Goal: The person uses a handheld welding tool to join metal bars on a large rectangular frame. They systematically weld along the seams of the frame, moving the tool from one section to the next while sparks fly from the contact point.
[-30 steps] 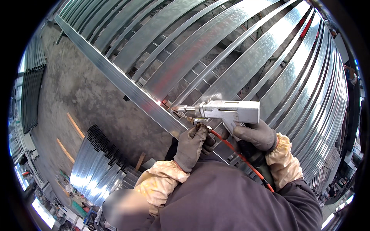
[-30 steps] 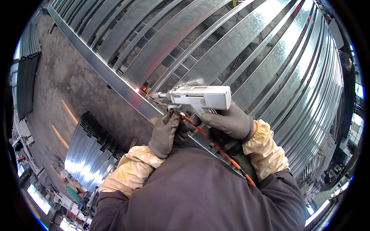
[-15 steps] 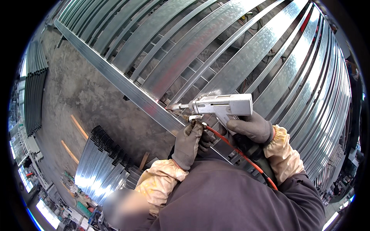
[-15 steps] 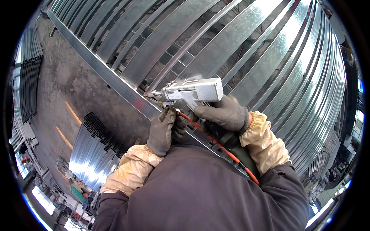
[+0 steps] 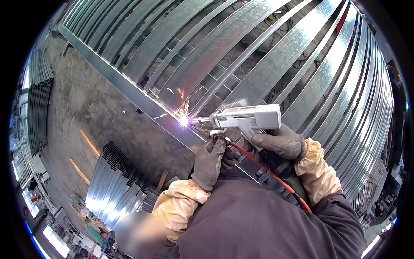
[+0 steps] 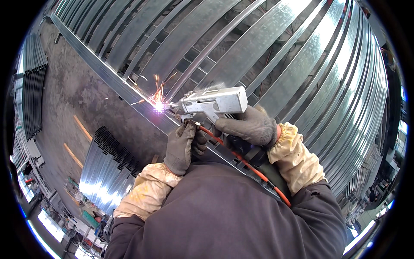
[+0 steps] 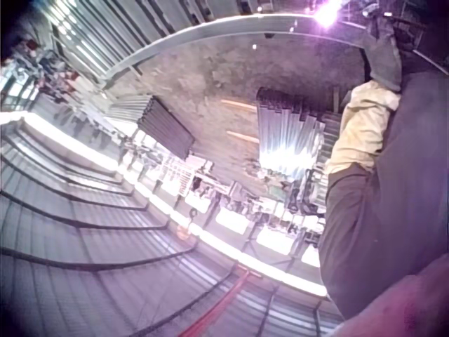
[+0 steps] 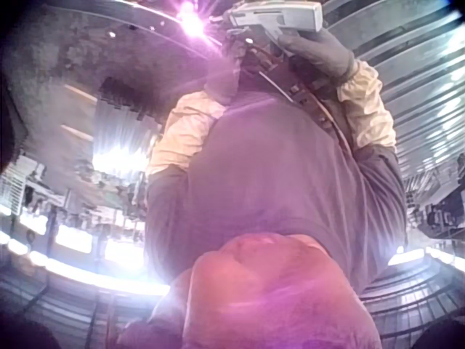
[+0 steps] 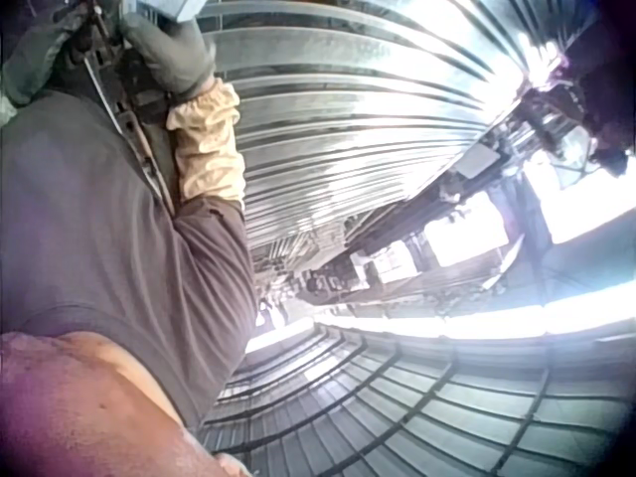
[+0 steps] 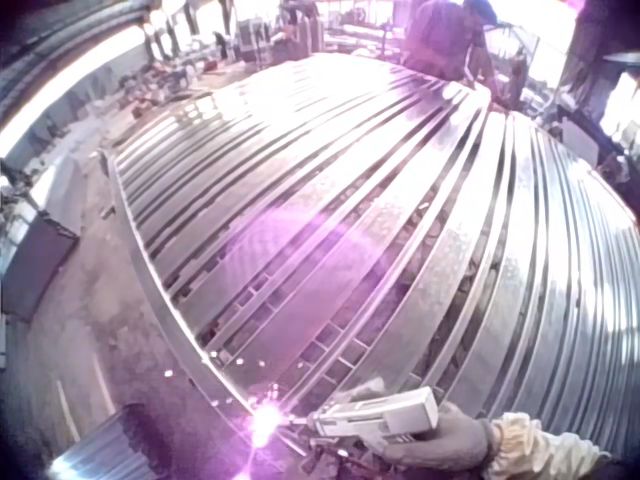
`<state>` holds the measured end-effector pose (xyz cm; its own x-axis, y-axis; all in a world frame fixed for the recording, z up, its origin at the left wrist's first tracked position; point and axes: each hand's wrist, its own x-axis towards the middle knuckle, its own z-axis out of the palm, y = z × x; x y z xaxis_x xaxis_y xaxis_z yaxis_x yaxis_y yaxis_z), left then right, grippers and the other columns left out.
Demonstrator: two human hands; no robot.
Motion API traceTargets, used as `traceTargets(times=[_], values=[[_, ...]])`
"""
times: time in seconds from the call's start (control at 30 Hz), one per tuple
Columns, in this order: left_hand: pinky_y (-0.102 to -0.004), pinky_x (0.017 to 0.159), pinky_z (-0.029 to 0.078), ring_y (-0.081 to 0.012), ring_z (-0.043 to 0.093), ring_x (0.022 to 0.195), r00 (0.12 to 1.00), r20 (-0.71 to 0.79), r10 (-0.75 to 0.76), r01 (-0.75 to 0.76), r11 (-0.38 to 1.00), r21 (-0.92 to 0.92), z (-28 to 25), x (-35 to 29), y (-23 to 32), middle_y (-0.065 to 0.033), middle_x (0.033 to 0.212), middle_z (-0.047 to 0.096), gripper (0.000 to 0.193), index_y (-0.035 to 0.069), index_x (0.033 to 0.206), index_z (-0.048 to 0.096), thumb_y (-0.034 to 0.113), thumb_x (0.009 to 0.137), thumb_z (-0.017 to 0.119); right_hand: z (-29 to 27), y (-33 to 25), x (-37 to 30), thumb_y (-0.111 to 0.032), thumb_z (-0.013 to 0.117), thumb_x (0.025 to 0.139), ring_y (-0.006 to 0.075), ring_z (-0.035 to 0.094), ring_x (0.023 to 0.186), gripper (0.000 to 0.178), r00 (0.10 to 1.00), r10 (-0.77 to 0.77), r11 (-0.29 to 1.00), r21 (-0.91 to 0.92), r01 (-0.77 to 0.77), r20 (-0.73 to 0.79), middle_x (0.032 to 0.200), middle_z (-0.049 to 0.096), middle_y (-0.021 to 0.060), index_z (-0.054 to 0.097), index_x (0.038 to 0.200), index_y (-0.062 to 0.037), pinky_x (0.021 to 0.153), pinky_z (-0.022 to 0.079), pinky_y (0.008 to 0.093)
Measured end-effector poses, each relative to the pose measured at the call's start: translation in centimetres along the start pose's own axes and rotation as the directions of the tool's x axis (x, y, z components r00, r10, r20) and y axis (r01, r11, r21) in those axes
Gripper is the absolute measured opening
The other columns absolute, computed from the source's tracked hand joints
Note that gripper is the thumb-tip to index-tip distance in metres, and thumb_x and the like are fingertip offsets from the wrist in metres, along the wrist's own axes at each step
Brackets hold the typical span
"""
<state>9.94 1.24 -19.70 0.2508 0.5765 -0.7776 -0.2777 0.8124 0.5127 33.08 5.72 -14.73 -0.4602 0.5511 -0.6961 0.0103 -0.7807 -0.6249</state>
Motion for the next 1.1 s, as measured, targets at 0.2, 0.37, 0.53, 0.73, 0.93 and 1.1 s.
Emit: traceTargets(times=[0.2, 0.37, 0.53, 0.73, 0.93, 1.1], values=[[-0.0246, 0.049, 0.049, -0.0146, 0.061, 0.056, 1.000, -0.001, -0.005, 0.005, 1.000, 0.004, -0.1, 0.1, -0.2, -0.0077, 0.074, 0.065, 0.030, 0.002, 0.102, 0.061, 0.030, 0.103, 0.052, 0.0, 0.0, -0.1, -0.030, 0.069, 0.093, 0.0123, 0.066, 0.075, 0.052, 1.000, -0.010, 1.000, 0.007, 0.010, 0.011, 0.102, 0.066, 0.0093, 0.053, 0.131, 0.0020, 0.066, 0.054, 0.0274], [-0.0252, 0.049, 0.049, -0.0146, 0.061, 0.055, 1.000, 0.003, 0.004, -0.004, 1.000, -0.014, 0.0, 0.2, -0.4, -0.0075, 0.073, 0.064, 0.031, 0.002, 0.102, 0.062, 0.031, 0.103, 0.052, 0.2, -0.2, -0.2, -0.028, 0.069, 0.094, 0.0126, 0.066, 0.077, 0.050, 1.000, -0.006, 1.000, 0.024, 0.006, 0.004, 0.102, 0.066, 0.0097, 0.053, 0.131, 0.0017, 0.067, 0.054, 0.0276], [-0.0254, 0.050, 0.049, -0.0148, 0.061, 0.055, 1.000, 0.010, -0.003, 0.003, 1.000, -0.014, -0.2, 0.2, -0.5, -0.0075, 0.073, 0.064, 0.031, 0.001, 0.102, 0.062, 0.031, 0.103, 0.052, -0.1, 0.2, -0.2, -0.028, 0.070, 0.093, 0.0134, 0.067, 0.077, 0.051, 1.000, 0.005, 0.999, 0.039, -0.006, 0.017, 0.103, 0.067, 0.0102, 0.053, 0.131, 0.0015, 0.067, 0.055, 0.0274], [-0.0251, 0.050, 0.049, -0.0144, 0.061, 0.055, 1.000, 0.026, 0.013, -0.014, 1.000, 0.028, -0.1, 0.1, -0.4, -0.0072, 0.073, 0.064, 0.031, 0.002, 0.103, 0.062, 0.031, 0.104, 0.051, -0.3, 0.7, -0.3, -0.029, 0.070, 0.092, 0.0141, 0.068, 0.076, 0.052, 1.000, 0.002, 1.000, 0.010, -0.002, 0.004, 0.102, 0.067, 0.0103, 0.054, 0.131, 0.0020, 0.066, 0.056, 0.0270], [-0.0245, 0.050, 0.049, -0.0136, 0.061, 0.055, 1.000, 0.022, -0.002, 0.002, 1.000, 0.022, -0.2, 0.2, -0.8, -0.0068, 0.072, 0.064, 0.030, 0.002, 0.102, 0.062, 0.030, 0.104, 0.050, -0.3, 0.5, -0.3, -0.028, 0.068, 0.093, 0.0153, 0.068, 0.075, 0.050, 1.000, -0.010, 1.000, -0.020, 0.010, 0.021, 0.101, 0.067, 0.0121, 0.053, 0.130, 0.0027, 0.065, 0.057, 0.0283], [-0.0237, 0.049, 0.049, -0.0131, 0.061, 0.054, 1.000, 0.020, -0.012, 0.012, 1.000, 0.026, -0.1, 0.1, -0.7, -0.0063, 0.071, 0.064, 0.031, 0.003, 0.101, 0.062, 0.031, 0.104, 0.051, 0.0, 0.3, -0.5, -0.026, 0.067, 0.093, 0.0161, 0.068, 0.074, 0.049, 1.000, -0.007, 1.000, 0.029, 0.006, 0.023, 0.101, 0.066, 0.0131, 0.053, 0.130, 0.0031, 0.064, 0.057, 0.0286]])
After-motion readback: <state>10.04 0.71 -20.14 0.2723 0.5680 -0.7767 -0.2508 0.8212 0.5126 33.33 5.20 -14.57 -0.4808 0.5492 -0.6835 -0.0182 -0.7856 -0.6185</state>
